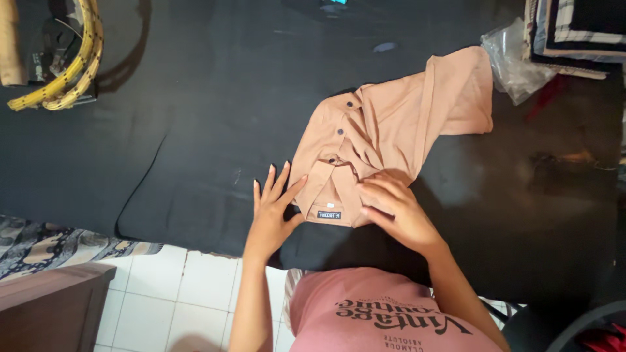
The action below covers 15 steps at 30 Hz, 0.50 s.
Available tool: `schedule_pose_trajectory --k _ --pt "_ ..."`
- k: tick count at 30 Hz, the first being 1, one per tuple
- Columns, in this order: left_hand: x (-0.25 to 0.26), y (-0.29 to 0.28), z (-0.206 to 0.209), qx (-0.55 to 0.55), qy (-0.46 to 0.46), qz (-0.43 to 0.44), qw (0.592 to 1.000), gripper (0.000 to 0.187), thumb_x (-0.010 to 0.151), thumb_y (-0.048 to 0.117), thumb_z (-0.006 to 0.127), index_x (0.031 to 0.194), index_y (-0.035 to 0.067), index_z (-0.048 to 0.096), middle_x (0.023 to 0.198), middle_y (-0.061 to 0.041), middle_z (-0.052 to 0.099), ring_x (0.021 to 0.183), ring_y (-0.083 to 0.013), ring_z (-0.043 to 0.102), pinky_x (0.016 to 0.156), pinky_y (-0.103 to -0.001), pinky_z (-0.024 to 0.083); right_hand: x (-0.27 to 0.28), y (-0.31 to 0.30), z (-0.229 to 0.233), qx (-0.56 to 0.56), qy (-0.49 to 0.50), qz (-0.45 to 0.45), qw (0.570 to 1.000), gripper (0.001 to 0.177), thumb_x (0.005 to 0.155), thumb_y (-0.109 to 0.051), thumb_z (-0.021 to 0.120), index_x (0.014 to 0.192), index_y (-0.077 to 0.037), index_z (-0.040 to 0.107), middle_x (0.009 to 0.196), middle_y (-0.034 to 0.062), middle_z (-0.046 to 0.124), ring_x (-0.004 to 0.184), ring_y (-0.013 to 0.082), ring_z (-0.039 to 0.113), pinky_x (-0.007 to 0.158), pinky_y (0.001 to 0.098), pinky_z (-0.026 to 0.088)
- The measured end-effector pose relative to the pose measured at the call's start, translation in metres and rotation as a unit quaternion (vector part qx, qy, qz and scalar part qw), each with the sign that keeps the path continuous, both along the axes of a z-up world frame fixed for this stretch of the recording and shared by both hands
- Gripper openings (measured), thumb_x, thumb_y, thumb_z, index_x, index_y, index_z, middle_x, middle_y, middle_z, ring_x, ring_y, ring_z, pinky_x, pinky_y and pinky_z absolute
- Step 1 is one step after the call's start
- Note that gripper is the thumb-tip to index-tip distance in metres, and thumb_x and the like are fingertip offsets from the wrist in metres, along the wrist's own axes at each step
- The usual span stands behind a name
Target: The person folds a black shirt, a pink shirt, and a red shirt on a dark work surface. They smooth and align each garment before folding it into a compact rectangle and stacking them.
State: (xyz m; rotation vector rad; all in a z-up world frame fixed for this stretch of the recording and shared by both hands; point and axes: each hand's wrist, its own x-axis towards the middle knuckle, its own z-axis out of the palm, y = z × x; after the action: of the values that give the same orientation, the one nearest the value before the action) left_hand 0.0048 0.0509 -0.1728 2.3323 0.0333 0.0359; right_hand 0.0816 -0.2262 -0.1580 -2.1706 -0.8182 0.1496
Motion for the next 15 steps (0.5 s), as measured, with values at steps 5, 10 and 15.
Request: schedule_pose_trajectory --k 5,10,15 --pt "0.003 -0.014 -0.010 0.012 -0.066 0.086 0.994 0.060 0.083 -0.008 0.064 0.138 0.016 0.065 0.155 -0.010 0.052 0.149 -0.0320 0.041 0.123 -0.058 0.020 -0.001 0.004 0.002 0.021 0.060 -0.060 0.996 0.035 0.087 -0.021 0.079 0.119 -0.007 0.073 0.106 0.0085 0.072 0.101 0.0259 0.069 0.089 0.0351 0.054" --pt "0.003 -0.021 -0.004 -0.177 -0.109 0.175 0.962 0.032 0.098 -0.006 0.054 0.123 0.006 0.072 0.130 -0.010 0.074 0.122 -0.0236 0.072 0.106 -0.034 0.053 -0.007 0.004 0.013 -0.011 0.054 -0.016 0.998 0.037 0.076 -0.023 0.086 0.108 -0.006 0.074 0.095 0.0095 0.069 0.093 0.0278 0.067 0.084 0.0364 0.052" --pt "0.011 -0.028 0.016 -0.367 -0.126 0.165 0.907 0.026 0.108 -0.001 0.049 0.125 0.000 0.069 0.117 -0.009 0.071 0.106 -0.0151 0.066 0.095 -0.027 0.051 -0.022 -0.004 0.029 0.049 0.079 -0.005 0.996 0.035 0.077 -0.014 0.084 0.108 -0.003 0.071 0.096 0.0096 0.068 0.089 0.0257 0.069 0.079 0.0331 0.054"
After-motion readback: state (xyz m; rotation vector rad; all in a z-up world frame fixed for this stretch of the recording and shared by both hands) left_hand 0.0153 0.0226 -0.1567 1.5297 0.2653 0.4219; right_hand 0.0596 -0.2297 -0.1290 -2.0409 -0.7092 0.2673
